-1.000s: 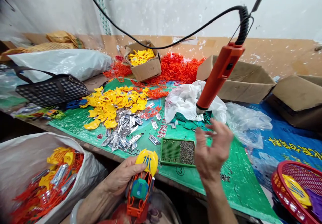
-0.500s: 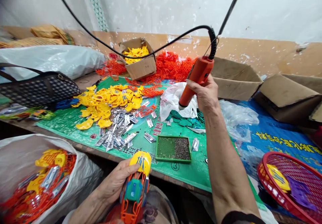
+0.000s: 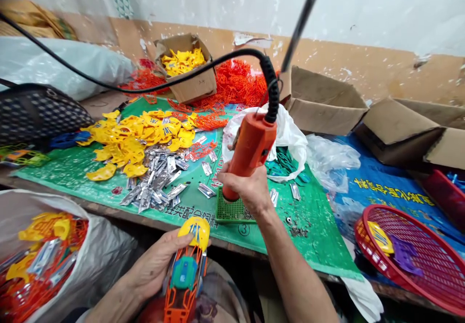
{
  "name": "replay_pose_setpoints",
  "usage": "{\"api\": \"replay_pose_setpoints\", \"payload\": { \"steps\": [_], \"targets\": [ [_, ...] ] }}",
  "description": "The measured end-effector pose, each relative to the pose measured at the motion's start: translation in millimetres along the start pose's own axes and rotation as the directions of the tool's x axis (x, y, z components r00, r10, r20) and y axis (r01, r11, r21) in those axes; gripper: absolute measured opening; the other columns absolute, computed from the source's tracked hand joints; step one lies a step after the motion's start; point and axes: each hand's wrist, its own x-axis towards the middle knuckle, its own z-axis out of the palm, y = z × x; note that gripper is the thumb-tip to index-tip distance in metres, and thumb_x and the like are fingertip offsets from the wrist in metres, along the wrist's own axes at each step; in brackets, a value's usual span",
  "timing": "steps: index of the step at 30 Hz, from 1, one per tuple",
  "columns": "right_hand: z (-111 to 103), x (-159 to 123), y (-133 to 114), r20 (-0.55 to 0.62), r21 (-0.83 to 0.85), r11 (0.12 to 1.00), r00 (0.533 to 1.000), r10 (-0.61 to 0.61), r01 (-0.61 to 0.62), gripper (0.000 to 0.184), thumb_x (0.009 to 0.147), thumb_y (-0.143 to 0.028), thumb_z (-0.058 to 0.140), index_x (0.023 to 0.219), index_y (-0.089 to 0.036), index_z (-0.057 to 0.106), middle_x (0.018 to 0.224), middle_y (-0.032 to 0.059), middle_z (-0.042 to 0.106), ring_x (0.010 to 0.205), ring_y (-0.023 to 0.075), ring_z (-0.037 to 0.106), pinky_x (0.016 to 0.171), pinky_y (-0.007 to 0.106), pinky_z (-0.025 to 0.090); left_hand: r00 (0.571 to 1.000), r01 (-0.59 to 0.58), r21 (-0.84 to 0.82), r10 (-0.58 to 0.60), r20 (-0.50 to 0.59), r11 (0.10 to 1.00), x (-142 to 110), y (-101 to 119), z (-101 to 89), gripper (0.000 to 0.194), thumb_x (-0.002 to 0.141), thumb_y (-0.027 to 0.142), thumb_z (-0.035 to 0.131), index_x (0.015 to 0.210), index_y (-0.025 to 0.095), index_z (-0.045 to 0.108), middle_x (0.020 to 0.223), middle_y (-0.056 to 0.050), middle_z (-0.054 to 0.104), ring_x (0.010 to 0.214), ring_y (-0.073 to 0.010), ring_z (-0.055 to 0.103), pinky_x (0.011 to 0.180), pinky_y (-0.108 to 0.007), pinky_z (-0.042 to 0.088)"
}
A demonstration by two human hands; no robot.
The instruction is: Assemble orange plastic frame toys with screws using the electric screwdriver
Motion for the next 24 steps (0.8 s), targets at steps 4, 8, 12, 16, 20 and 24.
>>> {"api": "replay_pose_setpoints", "payload": {
  "steps": [4, 8, 12, 16, 20, 24],
  "targets": [
    [-1.8, -12.7, 19.8, -0.076, -0.003, 1.000, 0.997, 0.000, 0.000, 0.014, 0.059, -0.021, 0.074, 0.068, -0.017, 0.064, 0.067, -0.0010, 0.062, 0.056, 0.0133, 0.057, 0.056, 0.031, 0.050, 0.999, 0.041, 0.022, -0.041, -0.022, 0.999, 0.8, -2.0, 6.0, 0.034, 0.073, 0.037, 0.076, 0.089, 0.008, 0.073, 0.073, -0.011, 0.072, 0.056, -0.0173, 0.066, 0.052, -0.025, 0.051],
    [-1.1, -18.9, 29.0, -0.100, -0.001, 1.000, 0.995, -0.022, 0.022, 0.013, 0.061, -0.019, 0.075, 0.069, -0.017, 0.065, 0.068, -0.0011, 0.061, 0.057, 0.0132, 0.056, 0.057, 0.031, 0.050, 0.996, 0.070, 0.045, -0.068, -0.060, 0.997, 2.1, -4.8, 7.5, 0.037, 0.071, 0.040, 0.077, 0.086, 0.007, 0.074, 0.065, -0.009, 0.069, 0.050, -0.0149, 0.062, 0.047, -0.022, 0.048],
    [0.4, -20.4, 29.7, -0.132, 0.017, 1.000, 0.991, -0.023, 0.026, 0.014, 0.060, -0.018, 0.076, 0.070, -0.016, 0.066, 0.067, -0.0011, 0.061, 0.058, 0.0134, 0.056, 0.058, 0.031, 0.050, 0.997, 0.052, 0.073, -0.048, -0.055, 0.996, 1.6, -5.5, 6.6, 0.038, 0.072, 0.042, 0.076, 0.086, 0.007, 0.074, 0.066, -0.009, 0.070, 0.052, -0.0149, 0.062, 0.048, -0.022, 0.048],
    [1.2, -19.8, 28.7, -0.130, 0.005, 1.000, 0.991, -0.011, 0.012, 0.011, 0.060, -0.017, 0.075, 0.067, -0.016, 0.065, 0.067, -0.0010, 0.061, 0.058, 0.0133, 0.055, 0.058, 0.031, 0.049, 0.998, 0.051, 0.075, -0.047, -0.051, 0.996, 1.2, -5.3, 6.1, 0.036, 0.073, 0.041, 0.076, 0.086, 0.007, 0.074, 0.068, -0.010, 0.071, 0.053, -0.0151, 0.063, 0.049, -0.022, 0.048],
    [1.6, -19.9, 29.9, -0.123, -0.016, 1.000, 0.992, -0.029, 0.027, 0.011, 0.061, -0.017, 0.074, 0.067, -0.017, 0.064, 0.067, -0.0012, 0.061, 0.058, 0.0134, 0.055, 0.058, 0.031, 0.049, 0.996, 0.055, 0.059, -0.051, -0.075, 0.997, 2.1, -5.5, 6.5, 0.036, 0.071, 0.040, 0.077, 0.085, 0.007, 0.074, 0.069, -0.009, 0.070, 0.053, -0.0142, 0.062, 0.050, -0.022, 0.048],
    [2.4, -21.2, 31.4, -0.106, -0.056, 0.997, 0.993, -0.058, 0.053, 0.010, 0.062, -0.018, 0.072, 0.067, -0.018, 0.064, 0.068, -0.0009, 0.060, 0.057, 0.0130, 0.055, 0.057, 0.031, 0.049, 0.996, 0.054, 0.044, -0.051, -0.078, 0.998, 0.4, -7.1, 7.6, 0.038, 0.069, 0.041, 0.079, 0.085, 0.008, 0.075, 0.067, -0.008, 0.069, 0.052, -0.0130, 0.061, 0.049, -0.021, 0.049]
  ]
}}
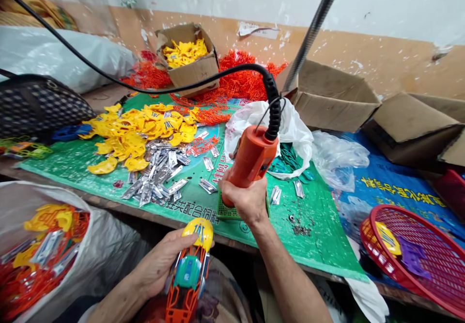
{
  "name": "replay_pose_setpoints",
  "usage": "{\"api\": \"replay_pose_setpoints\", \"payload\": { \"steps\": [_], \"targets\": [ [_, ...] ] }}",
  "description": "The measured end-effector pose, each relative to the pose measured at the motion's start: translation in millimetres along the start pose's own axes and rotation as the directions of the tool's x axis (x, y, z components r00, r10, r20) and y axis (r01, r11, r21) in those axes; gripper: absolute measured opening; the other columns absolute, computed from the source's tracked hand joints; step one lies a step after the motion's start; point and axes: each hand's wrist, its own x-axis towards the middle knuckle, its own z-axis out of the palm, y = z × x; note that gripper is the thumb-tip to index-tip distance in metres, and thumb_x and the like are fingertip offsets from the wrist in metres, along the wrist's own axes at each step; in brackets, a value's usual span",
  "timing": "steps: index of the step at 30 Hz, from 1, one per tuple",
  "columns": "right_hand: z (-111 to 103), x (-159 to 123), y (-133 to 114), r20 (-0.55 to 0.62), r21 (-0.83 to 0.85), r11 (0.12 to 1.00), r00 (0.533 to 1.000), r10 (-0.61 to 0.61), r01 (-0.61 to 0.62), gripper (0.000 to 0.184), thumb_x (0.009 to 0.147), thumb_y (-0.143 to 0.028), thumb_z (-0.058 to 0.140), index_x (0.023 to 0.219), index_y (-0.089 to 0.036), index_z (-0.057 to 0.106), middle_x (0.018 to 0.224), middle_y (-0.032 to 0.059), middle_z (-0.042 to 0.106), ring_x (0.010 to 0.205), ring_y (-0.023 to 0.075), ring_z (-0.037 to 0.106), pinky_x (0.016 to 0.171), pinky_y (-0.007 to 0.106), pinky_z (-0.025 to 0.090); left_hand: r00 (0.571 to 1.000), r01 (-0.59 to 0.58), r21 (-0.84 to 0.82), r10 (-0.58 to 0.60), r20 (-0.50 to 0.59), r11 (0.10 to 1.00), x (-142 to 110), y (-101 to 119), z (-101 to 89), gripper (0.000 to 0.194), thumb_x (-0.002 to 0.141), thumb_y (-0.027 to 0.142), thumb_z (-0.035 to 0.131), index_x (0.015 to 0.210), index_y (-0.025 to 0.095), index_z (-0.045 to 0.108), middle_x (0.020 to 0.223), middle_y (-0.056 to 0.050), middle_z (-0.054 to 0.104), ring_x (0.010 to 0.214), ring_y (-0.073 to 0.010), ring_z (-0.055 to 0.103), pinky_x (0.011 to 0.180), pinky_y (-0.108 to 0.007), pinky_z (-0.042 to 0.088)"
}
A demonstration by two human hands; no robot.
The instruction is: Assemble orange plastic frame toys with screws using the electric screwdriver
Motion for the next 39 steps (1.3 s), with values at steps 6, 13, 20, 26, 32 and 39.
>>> {"api": "replay_pose_setpoints", "payload": {
  "steps": [6, 13, 20, 26, 32, 39],
  "targets": [
    [1.9, -2.3, -2.6, -0.012, 0.007, 1.000, 1.000, 0.002, -0.002, 0.015, 0.061, -0.019, 0.074, 0.072, -0.018, 0.064, 0.067, -0.0012, 0.061, 0.056, 0.0134, 0.055, 0.056, 0.032, 0.049, 1.000, -0.008, -0.026, 0.008, -0.020, 1.000, -6.3, -9.5, 2.6, 0.040, 0.071, 0.044, 0.077, 0.090, 0.008, 0.074, 0.065, -0.006, 0.067, 0.049, -0.0128, 0.059, 0.049, -0.025, 0.051],
    [1.1, 0.7, -2.4, -0.021, 0.002, 1.000, 1.000, -0.019, 0.019, 0.012, 0.060, -0.020, 0.073, 0.065, -0.018, 0.062, 0.064, -0.0014, 0.060, 0.054, 0.0129, 0.054, 0.055, 0.032, 0.050, 0.999, -0.036, -0.043, 0.035, -0.016, 0.998, -7.1, -14.9, 6.6, 0.037, 0.070, 0.040, 0.079, 0.087, 0.009, 0.073, 0.067, -0.006, 0.068, 0.049, -0.0109, 0.058, 0.048, -0.021, 0.048],
    [0.4, -3.9, -31.6, -0.013, 0.152, 0.985, 0.996, -0.084, 0.085, 0.013, 0.061, -0.017, 0.071, 0.069, -0.019, 0.061, 0.063, -0.0025, 0.060, 0.054, 0.0137, 0.056, 0.055, 0.032, 0.050, 0.999, -0.046, -0.070, 0.047, 0.000, 0.996, -4.9, -17.2, 4.4, 0.037, 0.067, 0.039, 0.080, 0.085, 0.007, 0.073, 0.066, -0.006, 0.068, 0.052, -0.0125, 0.060, 0.049, -0.022, 0.049],
    [11.9, -31.2, -48.9, 0.117, 0.293, 0.956, 0.992, -0.041, 0.004, 0.031, 0.062, -0.015, 0.071, 0.090, -0.022, 0.064, 0.064, -0.0037, 0.064, 0.056, 0.0151, 0.057, 0.058, 0.034, 0.050, 0.998, -0.062, -0.140, 0.063, 0.003, 0.988, -1.4, -21.6, 2.7, 0.038, 0.065, 0.037, 0.083, 0.085, 0.006, 0.074, 0.070, -0.008, 0.070, 0.053, -0.0111, 0.059, 0.051, -0.020, 0.048],
    [21.6, -42.5, -42.2, 0.126, 0.275, 0.961, 0.992, -0.007, -0.028, 0.029, 0.062, -0.016, 0.072, 0.089, -0.023, 0.064, 0.066, -0.0040, 0.063, 0.058, 0.0148, 0.057, 0.061, 0.035, 0.051, 0.997, -0.071, -0.179, 0.071, -0.007, 0.981, -2.8, -18.0, 7.2, 0.037, 0.058, 0.034, 0.087, 0.079, 0.006, 0.074, 0.066, -0.006, 0.069, 0.052, -0.0106, 0.057, 0.050, -0.020, 0.046],
    [26.7, -43.2, -36.7, 0.155, 0.219, 0.975, 0.988, 0.006, -0.040, 0.011, 0.063, -0.017, 0.070, 0.070, -0.020, 0.063, 0.067, -0.0022, 0.061, 0.059, 0.0143, 0.057, 0.063, 0.036, 0.050, 0.996, -0.080, -0.187, 0.087, 0.027, 0.979, -3.0, -15.7, 7.1, 0.039, 0.058, 0.036, 0.088, 0.081, 0.007, 0.075, 0.066, -0.005, 0.069, 0.052, -0.0096, 0.056, 0.051, -0.020, 0.044]
  ]
}}
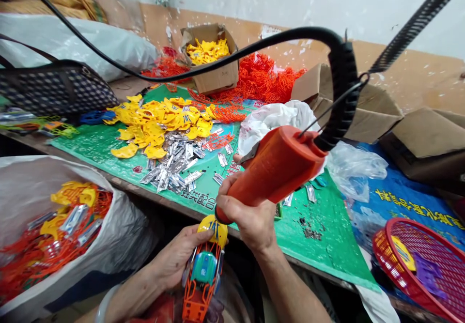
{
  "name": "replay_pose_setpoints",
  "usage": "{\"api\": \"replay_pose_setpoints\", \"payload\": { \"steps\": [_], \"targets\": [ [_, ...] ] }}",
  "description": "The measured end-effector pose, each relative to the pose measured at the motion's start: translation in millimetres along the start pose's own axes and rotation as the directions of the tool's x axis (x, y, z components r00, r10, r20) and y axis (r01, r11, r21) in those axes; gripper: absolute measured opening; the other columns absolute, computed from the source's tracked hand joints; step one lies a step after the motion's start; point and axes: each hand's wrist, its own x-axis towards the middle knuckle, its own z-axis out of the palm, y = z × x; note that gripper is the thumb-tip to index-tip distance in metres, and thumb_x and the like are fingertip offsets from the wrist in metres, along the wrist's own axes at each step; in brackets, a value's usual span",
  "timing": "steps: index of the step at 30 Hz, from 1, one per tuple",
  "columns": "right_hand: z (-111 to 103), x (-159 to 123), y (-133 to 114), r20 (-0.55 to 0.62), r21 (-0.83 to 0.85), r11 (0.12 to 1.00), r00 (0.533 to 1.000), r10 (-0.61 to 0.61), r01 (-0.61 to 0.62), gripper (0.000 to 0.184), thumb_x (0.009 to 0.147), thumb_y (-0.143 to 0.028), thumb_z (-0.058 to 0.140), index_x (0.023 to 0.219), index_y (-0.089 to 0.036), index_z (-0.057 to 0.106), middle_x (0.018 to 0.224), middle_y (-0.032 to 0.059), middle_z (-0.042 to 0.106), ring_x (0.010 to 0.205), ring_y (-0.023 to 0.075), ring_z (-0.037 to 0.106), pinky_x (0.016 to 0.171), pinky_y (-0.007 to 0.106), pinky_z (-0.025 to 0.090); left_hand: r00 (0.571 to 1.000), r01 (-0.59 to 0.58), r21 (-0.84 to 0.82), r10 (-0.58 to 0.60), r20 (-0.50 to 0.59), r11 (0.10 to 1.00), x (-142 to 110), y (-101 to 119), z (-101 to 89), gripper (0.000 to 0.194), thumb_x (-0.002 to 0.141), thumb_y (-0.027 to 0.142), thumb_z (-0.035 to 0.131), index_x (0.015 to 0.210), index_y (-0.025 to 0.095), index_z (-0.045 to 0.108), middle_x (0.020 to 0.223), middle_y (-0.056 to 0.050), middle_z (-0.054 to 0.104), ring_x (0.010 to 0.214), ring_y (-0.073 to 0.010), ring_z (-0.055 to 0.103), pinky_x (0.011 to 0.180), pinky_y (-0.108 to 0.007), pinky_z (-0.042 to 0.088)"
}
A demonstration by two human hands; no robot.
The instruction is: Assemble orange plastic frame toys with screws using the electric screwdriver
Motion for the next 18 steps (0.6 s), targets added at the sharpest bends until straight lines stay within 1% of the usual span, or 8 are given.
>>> {"api": "replay_pose_setpoints", "payload": {
  "steps": [6, 11, 16, 18],
  "targets": [
    [0.8, 0.1, 4.7, 0.020, -0.018, 1.000, 0.999, 0.025, -0.024, 0.017, 0.062, -0.016, 0.071, 0.076, -0.021, 0.063, 0.067, -0.0024, 0.062, 0.058, 0.0154, 0.057, 0.062, 0.036, 0.050, 1.000, 0.009, -0.003, -0.009, -0.013, 1.000, -1.9, 1.1, 1.6, 0.039, 0.053, 0.037, 0.090, 0.075, 0.008, 0.074, 0.065, -0.004, 0.068, 0.052, -0.0098, 0.055, 0.052, -0.021, 0.044],
    [-0.3, -0.3, 10.3, 0.032, -0.088, 0.996, 0.999, -0.002, 0.005, 0.008, 0.066, -0.016, 0.069, 0.067, -0.020, 0.062, 0.066, -0.0016, 0.060, 0.061, 0.0153, 0.057, 0.063, 0.036, 0.050, 0.999, 0.018, 0.003, -0.018, -0.032, 1.000, -1.1, 0.3, 2.6, 0.038, 0.053, 0.036, 0.089, 0.075, 0.009, 0.073, 0.064, -0.004, 0.068, 0.051, -0.0105, 0.055, 0.051, -0.021, 0.043],
    [0.7, -0.9, 10.6, 0.035, -0.125, 0.992, 0.999, -0.014, 0.018, 0.008, 0.065, -0.017, 0.068, 0.064, -0.020, 0.061, 0.063, -0.0017, 0.058, 0.060, 0.0152, 0.057, 0.061, 0.035, 0.051, 1.000, 0.009, 0.005, -0.009, -0.025, 1.000, -0.1, -2.6, 0.5, 0.034, 0.059, 0.035, 0.087, 0.077, 0.009, 0.074, 0.063, -0.004, 0.067, 0.049, -0.0093, 0.053, 0.049, -0.021, 0.041],
    [3.0, -1.5, 9.7, 0.039, -0.145, 0.989, 0.999, -0.007, 0.012, 0.009, 0.065, -0.018, 0.068, 0.060, -0.020, 0.060, 0.062, -0.0011, 0.058, 0.060, 0.0154, 0.057, 0.059, 0.034, 0.050, 1.000, -0.004, -0.004, 0.003, -0.016, 1.000, 0.7, -3.0, -0.7, 0.033, 0.060, 0.034, 0.086, 0.078, 0.009, 0.074, 0.065, -0.004, 0.068, 0.051, -0.0092, 0.054, 0.050, -0.021, 0.041]
  ]
}}
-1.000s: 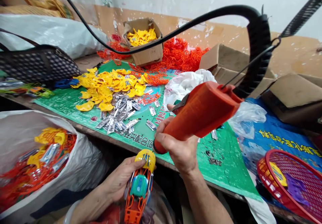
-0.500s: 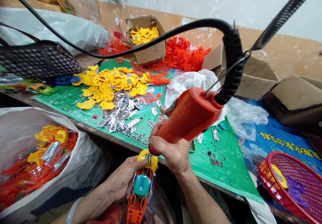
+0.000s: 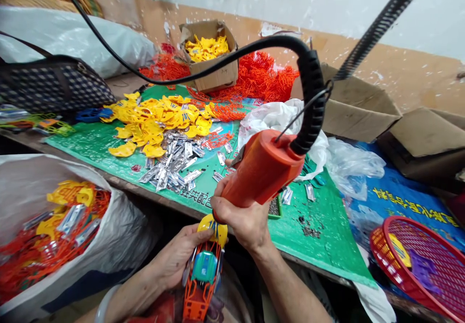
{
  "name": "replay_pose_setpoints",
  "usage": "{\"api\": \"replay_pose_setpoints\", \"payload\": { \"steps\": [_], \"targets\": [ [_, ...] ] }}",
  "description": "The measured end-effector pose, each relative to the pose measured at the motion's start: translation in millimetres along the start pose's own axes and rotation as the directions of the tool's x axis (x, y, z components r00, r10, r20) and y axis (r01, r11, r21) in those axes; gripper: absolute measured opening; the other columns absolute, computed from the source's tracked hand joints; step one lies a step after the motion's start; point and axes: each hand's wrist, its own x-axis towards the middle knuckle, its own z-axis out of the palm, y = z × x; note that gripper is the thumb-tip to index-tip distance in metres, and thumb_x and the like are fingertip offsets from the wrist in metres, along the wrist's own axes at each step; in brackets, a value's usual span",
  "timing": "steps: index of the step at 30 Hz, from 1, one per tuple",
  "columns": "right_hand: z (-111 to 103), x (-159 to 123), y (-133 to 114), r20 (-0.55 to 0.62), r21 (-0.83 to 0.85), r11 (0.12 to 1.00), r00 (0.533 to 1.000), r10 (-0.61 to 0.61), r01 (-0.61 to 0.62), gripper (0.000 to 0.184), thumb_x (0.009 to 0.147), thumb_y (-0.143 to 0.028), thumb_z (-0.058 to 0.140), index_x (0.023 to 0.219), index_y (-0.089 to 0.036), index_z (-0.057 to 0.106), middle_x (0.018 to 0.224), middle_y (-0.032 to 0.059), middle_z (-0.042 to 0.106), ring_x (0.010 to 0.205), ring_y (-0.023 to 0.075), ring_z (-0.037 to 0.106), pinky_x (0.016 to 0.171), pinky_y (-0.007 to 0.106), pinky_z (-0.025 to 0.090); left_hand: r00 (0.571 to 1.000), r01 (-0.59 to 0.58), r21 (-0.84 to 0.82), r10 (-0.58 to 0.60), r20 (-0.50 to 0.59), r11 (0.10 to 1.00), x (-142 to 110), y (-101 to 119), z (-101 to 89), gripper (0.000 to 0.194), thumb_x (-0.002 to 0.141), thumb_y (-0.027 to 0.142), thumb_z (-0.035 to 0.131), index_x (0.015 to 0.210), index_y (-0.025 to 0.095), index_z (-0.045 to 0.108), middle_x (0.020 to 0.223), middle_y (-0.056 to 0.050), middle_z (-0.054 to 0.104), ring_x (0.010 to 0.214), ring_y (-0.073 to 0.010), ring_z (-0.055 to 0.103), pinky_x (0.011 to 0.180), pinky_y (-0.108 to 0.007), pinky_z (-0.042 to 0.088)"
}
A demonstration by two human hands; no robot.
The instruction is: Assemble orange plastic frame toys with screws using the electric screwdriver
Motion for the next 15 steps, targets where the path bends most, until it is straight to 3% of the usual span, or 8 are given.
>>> {"api": "replay_pose_setpoints", "payload": {
  "steps": [8, 12, 15],
  "targets": [
    [17.6, 1.8, -11.5, -0.037, -0.018, 0.995, 0.994, 0.098, -0.099, 0.014, 0.056, -0.017, 0.068, 0.068, -0.020, 0.059, 0.062, -0.0020, 0.060, 0.053, 0.0132, 0.054, 0.051, 0.031, 0.048, 0.999, 0.004, 0.014, -0.005, 0.036, 1.000, 2.2, -1.5, -3.4, 0.032, 0.061, 0.037, 0.086, 0.071, 0.010, 0.072, 0.059, -0.003, 0.065, 0.049, -0.0096, 0.054, 0.050, -0.020, 0.042],
    [18.5, -1.8, -9.4, -0.003, -0.031, 0.997, 0.998, 0.069, -0.069, 0.013, 0.059, -0.016, 0.067, 0.066, -0.020, 0.057, 0.061, -0.0024, 0.059, 0.052, 0.0118, 0.052, 0.049, 0.029, 0.046, 0.999, -0.015, 0.012, 0.015, 0.032, 1.000, 1.8, -2.6, -4.3, 0.032, 0.062, 0.037, 0.085, 0.074, 0.010, 0.072, 0.062, -0.003, 0.066, 0.050, -0.0106, 0.056, 0.050, -0.021, 0.043],
    [10.2, -4.7, -5.2, -0.013, -0.034, 0.999, 1.000, 0.009, -0.009, 0.011, 0.063, -0.016, 0.068, 0.067, -0.020, 0.060, 0.066, -0.0014, 0.060, 0.059, 0.0140, 0.056, 0.057, 0.032, 0.049, 0.999, -0.034, 0.011, 0.034, 0.022, 0.999, 1.6, -1.9, -4.4, 0.034, 0.063, 0.037, 0.085, 0.079, 0.009, 0.073, 0.066, -0.005, 0.068, 0.052, -0.0103, 0.056, 0.050, -0.020, 0.043]
  ]
}}
